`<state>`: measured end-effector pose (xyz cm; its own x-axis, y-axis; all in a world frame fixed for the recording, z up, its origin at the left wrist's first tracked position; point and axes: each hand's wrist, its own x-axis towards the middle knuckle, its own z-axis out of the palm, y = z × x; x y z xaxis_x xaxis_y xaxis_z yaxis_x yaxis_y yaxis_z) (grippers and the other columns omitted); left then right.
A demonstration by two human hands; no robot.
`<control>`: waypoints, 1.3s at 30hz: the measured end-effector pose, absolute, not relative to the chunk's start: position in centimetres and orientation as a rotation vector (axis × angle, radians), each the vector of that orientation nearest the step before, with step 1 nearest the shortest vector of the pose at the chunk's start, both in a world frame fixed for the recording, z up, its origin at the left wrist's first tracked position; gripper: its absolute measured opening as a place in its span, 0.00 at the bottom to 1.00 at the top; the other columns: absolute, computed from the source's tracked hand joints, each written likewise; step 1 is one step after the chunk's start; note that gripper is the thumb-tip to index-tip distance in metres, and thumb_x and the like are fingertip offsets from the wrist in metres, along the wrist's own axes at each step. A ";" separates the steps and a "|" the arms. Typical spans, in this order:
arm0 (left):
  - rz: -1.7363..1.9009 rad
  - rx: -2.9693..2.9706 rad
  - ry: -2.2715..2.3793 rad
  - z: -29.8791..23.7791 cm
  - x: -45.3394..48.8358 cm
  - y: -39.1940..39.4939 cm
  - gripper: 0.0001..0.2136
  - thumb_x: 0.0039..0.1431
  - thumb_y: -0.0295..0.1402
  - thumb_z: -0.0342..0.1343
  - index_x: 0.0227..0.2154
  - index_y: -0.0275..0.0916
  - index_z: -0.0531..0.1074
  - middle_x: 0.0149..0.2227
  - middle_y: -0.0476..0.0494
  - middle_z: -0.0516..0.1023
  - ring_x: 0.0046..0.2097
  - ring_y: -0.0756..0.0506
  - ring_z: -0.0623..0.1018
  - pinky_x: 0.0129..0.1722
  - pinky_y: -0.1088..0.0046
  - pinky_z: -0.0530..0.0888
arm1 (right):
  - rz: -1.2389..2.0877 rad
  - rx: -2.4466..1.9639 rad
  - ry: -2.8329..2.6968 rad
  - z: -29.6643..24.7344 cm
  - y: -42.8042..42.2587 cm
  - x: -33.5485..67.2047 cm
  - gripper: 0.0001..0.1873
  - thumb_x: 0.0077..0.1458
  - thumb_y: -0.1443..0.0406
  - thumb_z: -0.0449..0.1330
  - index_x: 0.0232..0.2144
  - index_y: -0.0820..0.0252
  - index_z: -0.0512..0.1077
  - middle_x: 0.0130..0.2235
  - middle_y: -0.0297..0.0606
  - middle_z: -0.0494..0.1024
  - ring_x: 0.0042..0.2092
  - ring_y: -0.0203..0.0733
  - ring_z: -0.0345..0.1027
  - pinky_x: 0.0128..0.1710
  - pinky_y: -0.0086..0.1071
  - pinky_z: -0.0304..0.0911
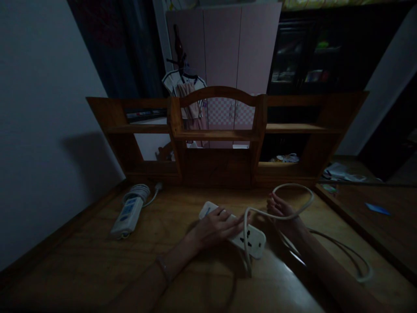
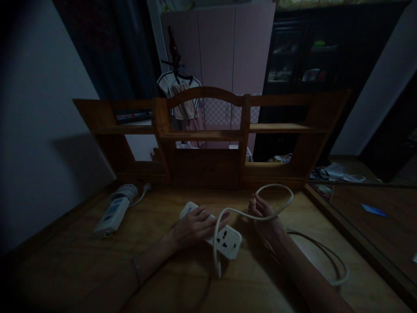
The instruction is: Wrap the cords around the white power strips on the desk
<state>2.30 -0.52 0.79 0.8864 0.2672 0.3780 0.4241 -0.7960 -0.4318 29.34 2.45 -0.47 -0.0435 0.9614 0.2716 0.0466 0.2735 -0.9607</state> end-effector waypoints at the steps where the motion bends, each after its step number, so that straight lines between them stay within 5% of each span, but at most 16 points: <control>1: -0.404 -2.533 -0.522 0.7 2.3 -0.5 0.20 0.65 0.28 0.44 0.59 0.44 0.59 0.57 0.41 0.68 0.47 0.45 0.72 0.50 0.63 0.67 | 1.094 -1.005 -1.360 -0.3 2.4 29.5 0.21 0.59 0.46 0.46 0.28 0.55 0.61 0.19 0.23 0.51 0.16 0.30 0.38 0.16 0.27 0.45; 5: -0.448 -2.493 -0.755 0.1 2.1 0.3 0.23 0.65 0.27 0.45 0.62 0.43 0.54 0.61 0.40 0.63 0.50 0.44 0.70 0.51 0.62 0.65 | 1.359 -0.928 -1.247 0.7 1.9 29.5 0.17 0.62 0.51 0.43 0.34 0.55 0.62 0.19 0.21 0.48 0.13 0.30 0.32 0.13 0.27 0.40; 9: -0.603 -2.395 -1.122 -0.2 1.4 0.9 0.31 0.59 0.23 0.49 0.64 0.43 0.49 0.55 0.39 0.68 0.52 0.41 0.69 0.52 0.61 0.65 | 1.447 -0.894 -1.252 1.7 1.2 29.4 0.17 0.63 0.51 0.41 0.33 0.54 0.60 0.13 0.20 0.46 0.11 0.33 0.37 0.12 0.27 0.40; 17: -1.167 -2.103 -1.684 -0.4 -0.1 1.8 0.39 0.49 0.23 0.57 0.64 0.48 0.50 0.49 0.41 0.70 0.47 0.40 0.72 0.44 0.64 0.71 | 1.112 -0.962 -1.399 1.3 -0.1 28.9 0.22 0.62 0.48 0.38 0.28 0.54 0.61 0.12 0.24 0.52 0.12 0.33 0.42 0.12 0.27 0.41; 21: -1.399 -2.036 -1.768 -0.6 -0.1 2.4 0.37 0.51 0.27 0.59 0.63 0.48 0.52 0.51 0.39 0.70 0.47 0.39 0.74 0.41 0.63 0.72 | 0.408 -1.079 -1.970 0.6 -0.8 28.7 0.17 0.63 0.55 0.44 0.31 0.58 0.67 0.19 0.31 0.64 0.19 0.35 0.57 0.21 0.29 0.50; 26: -1.833 -2.012 -1.804 -0.4 0.4 2.5 0.32 0.52 0.33 0.60 0.60 0.48 0.57 0.54 0.41 0.70 0.51 0.41 0.74 0.46 0.65 0.71 | -0.336 -1.257 -2.339 0.5 -0.2 28.3 0.14 0.63 0.63 0.46 0.33 0.61 0.70 0.23 0.37 0.72 0.24 0.38 0.63 0.26 0.30 0.50; 31: -2.265 -2.041 -1.919 0.4 0.8 2.2 0.23 0.48 0.38 0.63 0.48 0.42 0.69 0.37 0.45 0.78 0.37 0.46 0.78 0.36 0.74 0.72 | -0.490 -1.244 -2.231 1.0 0.6 28.3 0.11 0.62 0.68 0.48 0.39 0.62 0.71 0.43 0.47 0.75 0.43 0.47 0.68 0.42 0.38 0.60; 35: -2.543 -1.979 -2.047 0.3 0.8 2.3 0.18 0.44 0.40 0.65 0.39 0.38 0.73 0.34 0.45 0.78 0.35 0.47 0.77 0.33 0.75 0.71 | -0.434 -1.050 -2.056 1.0 0.6 28.1 0.15 0.61 0.70 0.49 0.49 0.61 0.67 0.58 0.49 0.63 0.59 0.51 0.57 0.54 0.46 0.58; 39: -2.798 -1.919 -2.319 -0.5 0.2 2.8 0.19 0.43 0.43 0.65 0.34 0.33 0.74 0.30 0.43 0.78 0.30 0.47 0.77 0.28 0.74 0.72 | -0.445 -0.951 -1.910 1.1 -0.1 27.9 0.22 0.60 0.72 0.50 0.56 0.54 0.63 0.62 0.45 0.58 0.62 0.52 0.52 0.57 0.51 0.56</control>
